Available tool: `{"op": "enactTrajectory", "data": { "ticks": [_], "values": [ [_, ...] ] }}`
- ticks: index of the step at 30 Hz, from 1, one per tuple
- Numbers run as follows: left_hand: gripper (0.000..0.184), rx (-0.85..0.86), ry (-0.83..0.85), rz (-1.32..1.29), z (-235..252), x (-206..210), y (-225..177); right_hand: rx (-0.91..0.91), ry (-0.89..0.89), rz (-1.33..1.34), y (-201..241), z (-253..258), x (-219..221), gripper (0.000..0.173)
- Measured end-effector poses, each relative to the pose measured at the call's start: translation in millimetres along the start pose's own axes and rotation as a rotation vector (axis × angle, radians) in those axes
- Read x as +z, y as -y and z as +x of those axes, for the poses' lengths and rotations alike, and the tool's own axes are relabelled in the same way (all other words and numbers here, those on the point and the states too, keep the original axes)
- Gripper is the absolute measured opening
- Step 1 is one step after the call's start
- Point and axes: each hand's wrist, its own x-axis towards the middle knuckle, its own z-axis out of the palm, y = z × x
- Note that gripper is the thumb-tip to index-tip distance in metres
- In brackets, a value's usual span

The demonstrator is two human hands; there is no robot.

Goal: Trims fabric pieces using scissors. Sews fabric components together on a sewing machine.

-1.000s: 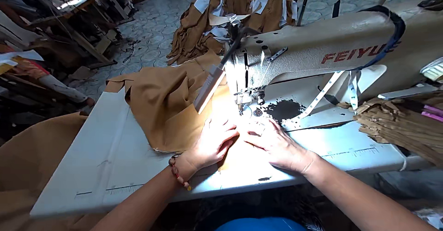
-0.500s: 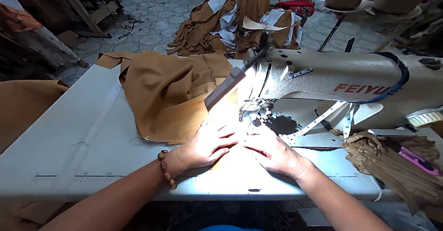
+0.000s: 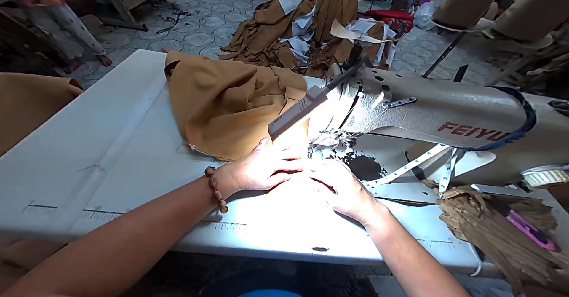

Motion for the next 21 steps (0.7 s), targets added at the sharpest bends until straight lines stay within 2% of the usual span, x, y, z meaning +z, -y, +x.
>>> {"op": "enactTrajectory", "data": {
  "ticks": [10, 16, 21],
  "values": [
    [0.040, -0.043, 0.011, 0.001, 12, -11, 7, 0.048, -0.049, -0.115, 4, 0, 4, 0.033],
    [0.041, 0.012, -0.083, -0.007, 34, -11, 45, 0.142, -0.015, -0.165, 7, 2, 5, 0.033],
    [0.043, 0.041, -0.160, -0.043, 50, -3, 79, 0.276, 0.113, -0.227, 11, 6, 1, 0.038]
  ]
}}
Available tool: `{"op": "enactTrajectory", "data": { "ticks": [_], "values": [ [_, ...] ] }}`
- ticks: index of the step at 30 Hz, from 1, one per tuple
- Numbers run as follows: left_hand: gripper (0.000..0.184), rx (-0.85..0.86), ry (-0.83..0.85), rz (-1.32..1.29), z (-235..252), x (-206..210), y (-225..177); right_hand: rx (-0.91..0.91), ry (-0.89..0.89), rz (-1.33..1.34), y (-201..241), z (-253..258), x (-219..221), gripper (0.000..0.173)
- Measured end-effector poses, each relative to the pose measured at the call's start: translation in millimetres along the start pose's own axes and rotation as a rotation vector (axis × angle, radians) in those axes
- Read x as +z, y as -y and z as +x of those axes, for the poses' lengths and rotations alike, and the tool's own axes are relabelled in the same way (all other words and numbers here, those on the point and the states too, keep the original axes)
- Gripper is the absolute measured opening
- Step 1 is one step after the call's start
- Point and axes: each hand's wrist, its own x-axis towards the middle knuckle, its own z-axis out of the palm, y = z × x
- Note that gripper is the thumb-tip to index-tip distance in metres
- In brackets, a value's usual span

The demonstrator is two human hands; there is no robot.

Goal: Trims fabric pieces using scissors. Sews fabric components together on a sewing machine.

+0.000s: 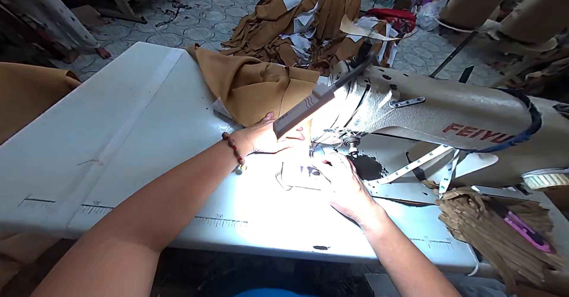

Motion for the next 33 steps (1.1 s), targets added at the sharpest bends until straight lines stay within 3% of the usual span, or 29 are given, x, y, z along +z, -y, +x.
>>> {"op": "enactTrajectory", "data": {
  "ticks": [11, 17, 20, 24, 30, 33],
  "values": [
    [0.043, -0.117, -0.053, -0.023, 13, 1, 20, 0.068, 0.040, 0.001, 2, 2, -2, 0.038],
    [0.063, -0.295, 0.060, 0.086, 15, -13, -9, 0.032, -0.019, 0.031, -2, 1, 0, 0.040],
    [0.054, -0.347, 0.077, 0.067, 16, -24, -23, 0.066, -0.041, 0.108, -1, 3, -2, 0.037],
    [0.047, -0.460, -0.002, 0.003, 10, -40, -22, 0.093, -0.203, 0.291, -8, 10, -3, 0.028],
    [0.040, -0.616, -0.092, -0.007, 7, -46, 2, 0.551, -0.200, 0.503, -31, 52, -16, 0.023],
    [0.031, -0.621, -0.186, 0.019, 8, -41, 5, 0.645, -0.105, 0.412, -5, 57, -47, 0.032]
  ]
}}
